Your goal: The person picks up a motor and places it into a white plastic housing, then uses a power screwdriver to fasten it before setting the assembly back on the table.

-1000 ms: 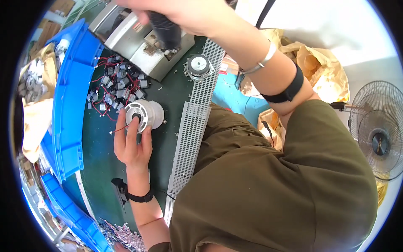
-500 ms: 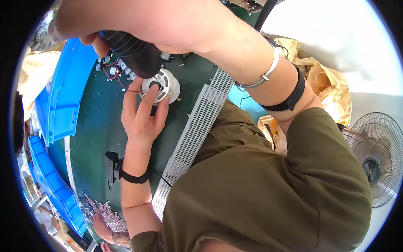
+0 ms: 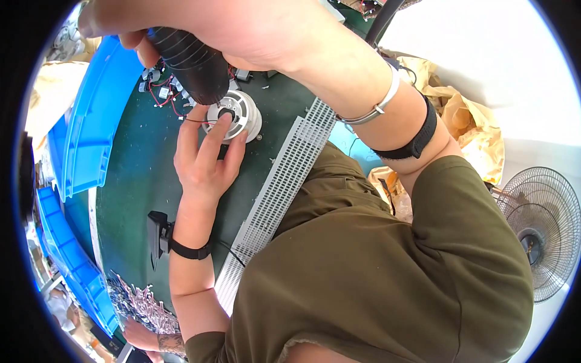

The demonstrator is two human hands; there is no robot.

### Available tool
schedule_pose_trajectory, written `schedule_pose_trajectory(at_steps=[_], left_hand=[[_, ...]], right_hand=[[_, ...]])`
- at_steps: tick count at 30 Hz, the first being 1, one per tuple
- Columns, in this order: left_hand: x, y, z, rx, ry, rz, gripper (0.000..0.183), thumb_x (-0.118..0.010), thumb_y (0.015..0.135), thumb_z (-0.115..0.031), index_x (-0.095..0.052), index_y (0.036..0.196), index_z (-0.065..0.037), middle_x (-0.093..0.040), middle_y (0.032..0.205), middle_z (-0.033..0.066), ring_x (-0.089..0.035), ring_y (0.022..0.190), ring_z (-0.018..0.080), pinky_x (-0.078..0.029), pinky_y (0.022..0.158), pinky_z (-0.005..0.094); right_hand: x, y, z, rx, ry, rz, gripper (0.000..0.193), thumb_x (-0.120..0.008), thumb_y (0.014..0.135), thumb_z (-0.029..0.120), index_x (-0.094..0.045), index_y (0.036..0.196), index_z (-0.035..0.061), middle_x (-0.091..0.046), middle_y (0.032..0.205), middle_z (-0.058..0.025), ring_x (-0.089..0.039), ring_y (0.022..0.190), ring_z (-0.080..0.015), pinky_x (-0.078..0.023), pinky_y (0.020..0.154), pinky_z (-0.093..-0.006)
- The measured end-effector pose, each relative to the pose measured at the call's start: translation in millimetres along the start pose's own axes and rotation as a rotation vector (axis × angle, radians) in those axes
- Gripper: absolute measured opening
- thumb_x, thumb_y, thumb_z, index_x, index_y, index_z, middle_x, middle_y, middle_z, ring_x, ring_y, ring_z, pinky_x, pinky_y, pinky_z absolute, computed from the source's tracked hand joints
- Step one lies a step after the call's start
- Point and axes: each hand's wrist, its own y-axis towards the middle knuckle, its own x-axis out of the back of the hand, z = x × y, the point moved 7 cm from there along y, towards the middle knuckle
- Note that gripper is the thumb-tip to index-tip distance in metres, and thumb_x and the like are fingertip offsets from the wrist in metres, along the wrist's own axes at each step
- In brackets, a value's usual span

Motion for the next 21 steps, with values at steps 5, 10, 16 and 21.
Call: schedule_pose_trajectory(at_steps=[5, 10, 16, 21], left_hand=[[-0.3, 0.2, 0.4, 0.016, -0.007, 0.012, 0.032, -0.076, 0.063, -0.012, -0.062, 0.090, -0.003, -0.057, 0.105, 0.0201, -0.061, 0.082, 0.0300, -0.052, 0.064, 0.0342], [-0.3, 0.1, 2.0, 0.009, 0.002, 0.015, 0.031, -0.076, 0.063, -0.013, -0.063, 0.090, -0.003, -0.057, 0.106, 0.0196, -0.061, 0.082, 0.0297, -0.052, 0.064, 0.0339], [-0.3, -1.0, 2.6, 0.006, 0.002, 0.008, 0.031, -0.077, 0.063, -0.013, -0.062, 0.089, -0.004, -0.057, 0.107, 0.0190, -0.061, 0.083, 0.0287, -0.051, 0.063, 0.0337], [4.9, 0.2, 11.6, 0.150, -0.299, -0.025, 0.042, -0.075, 0.065, -0.014, -0.057, 0.101, -0.003, -0.057, 0.109, 0.0202, -0.060, 0.084, 0.0298, -0.050, 0.071, 0.0320]], right_hand=[[3.2, -2.1, -3.5, -0.006, 0.038, -0.054, 0.035, -0.045, 0.092, 0.017, -0.045, 0.118, -0.0070, -0.059, 0.099, -0.0228, -0.063, 0.069, -0.0289, -0.056, 0.054, -0.0361], [-4.4, -3.7, -4.0, 0.158, -0.166, -0.045, 0.037, -0.045, 0.092, 0.019, -0.045, 0.118, -0.0073, -0.060, 0.097, -0.0218, -0.063, 0.068, -0.0265, -0.054, 0.055, -0.0327], [0.5, -5.5, -6.5, 0.010, 0.095, 0.115, 0.044, -0.057, 0.087, 0.015, -0.043, 0.119, -0.0108, -0.059, 0.096, -0.0217, -0.062, 0.066, -0.0230, -0.050, 0.054, -0.0285], [-2.1, -13.4, 18.5, 0.252, -0.023, 0.223, 0.066, -0.072, 0.077, 0.021, -0.038, 0.124, -0.0103, -0.059, 0.095, -0.0209, -0.062, 0.069, -0.0210, -0.051, 0.057, -0.0273]])
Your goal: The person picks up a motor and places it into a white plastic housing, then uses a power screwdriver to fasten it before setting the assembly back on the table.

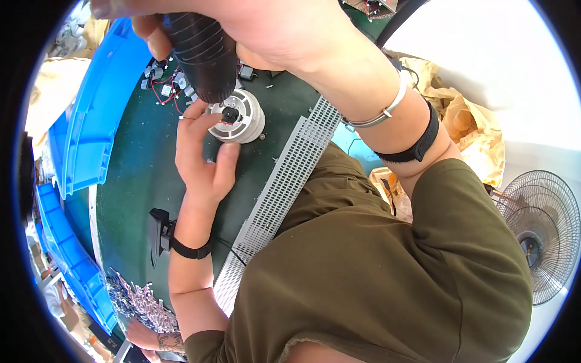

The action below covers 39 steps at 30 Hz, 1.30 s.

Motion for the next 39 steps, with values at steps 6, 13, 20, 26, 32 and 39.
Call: schedule_pose_trajectory(at_steps=[6, 13, 20, 26, 32, 39], left_hand=[[-0.3, -8.9, 8.8, 0.287, -0.196, -0.185, 0.032, -0.067, 0.075, -0.001, -0.055, 0.105, 0.001, -0.060, 0.108, 0.0211, -0.062, 0.095, 0.0283, -0.048, 0.080, 0.0332], [-2.3, -11.7, 18.6, 0.432, -0.208, -0.128, 0.019, -0.067, 0.073, 0.003, -0.065, 0.093, 0.003, -0.065, 0.101, 0.0188, -0.064, 0.091, 0.0227, -0.048, 0.079, 0.0296], [-0.8, -11.8, 17.6, 0.406, -0.210, -0.144, 0.018, -0.068, 0.073, 0.005, -0.066, 0.091, 0.004, -0.065, 0.102, 0.0184, -0.064, 0.089, 0.0209, -0.049, 0.077, 0.0287], [-1.9, -11.0, 18.1, 0.329, -0.138, -0.141, 0.027, -0.072, 0.070, 0.001, -0.064, 0.096, 0.002, -0.064, 0.100, 0.0182, -0.064, 0.088, 0.0212, -0.049, 0.077, 0.0294], [-2.2, -6.8, 3.2, 0.151, 0.080, -0.086, 0.032, -0.077, 0.066, -0.012, -0.063, 0.095, -0.005, -0.062, 0.107, 0.0146, -0.062, 0.078, 0.0233, -0.050, 0.067, 0.0304], [-5.3, -8.1, 2.7, 0.076, 0.155, -0.081, 0.033, -0.078, 0.066, -0.017, -0.064, 0.094, -0.007, -0.062, 0.106, 0.0129, -0.062, 0.076, 0.0251, -0.051, 0.064, 0.0312]], right_hand=[[-1.9, -3.8, 4.1, 0.042, -0.014, 0.013, 0.068, -0.073, 0.076, 0.022, -0.038, 0.124, -0.0102, -0.059, 0.094, -0.0205, -0.062, 0.069, -0.0208, -0.051, 0.058, -0.0272], [-3.9, -6.0, 8.3, 0.070, -0.027, 0.030, 0.070, -0.074, 0.075, 0.023, -0.037, 0.125, -0.0100, -0.059, 0.094, -0.0201, -0.062, 0.069, -0.0206, -0.051, 0.058, -0.0269], [-7.4, -3.9, 1.2, 0.096, -0.047, 0.045, 0.073, -0.075, 0.074, 0.025, -0.037, 0.125, -0.0099, -0.059, 0.094, -0.0197, -0.062, 0.069, -0.0204, -0.051, 0.059, -0.0267], [-11.2, -2.5, -0.1, 0.117, -0.066, 0.054, 0.075, -0.076, 0.073, 0.026, -0.036, 0.126, -0.0097, -0.059, 0.093, -0.0193, -0.062, 0.070, -0.0203, -0.051, 0.059, -0.0266], [0.6, 1.0, -6.4, 0.141, -0.081, 0.062, 0.077, -0.077, 0.072, 0.027, -0.036, 0.126, -0.0096, -0.059, 0.093, -0.0189, -0.062, 0.070, -0.0201, -0.051, 0.059, -0.0264], [-8.6, 2.3, 8.1, -0.049, -0.174, 0.007, 0.066, -0.071, 0.079, 0.025, -0.038, 0.124, -0.0097, -0.060, 0.088, -0.0162, -0.062, 0.068, -0.0201, -0.051, 0.060, -0.0263]])
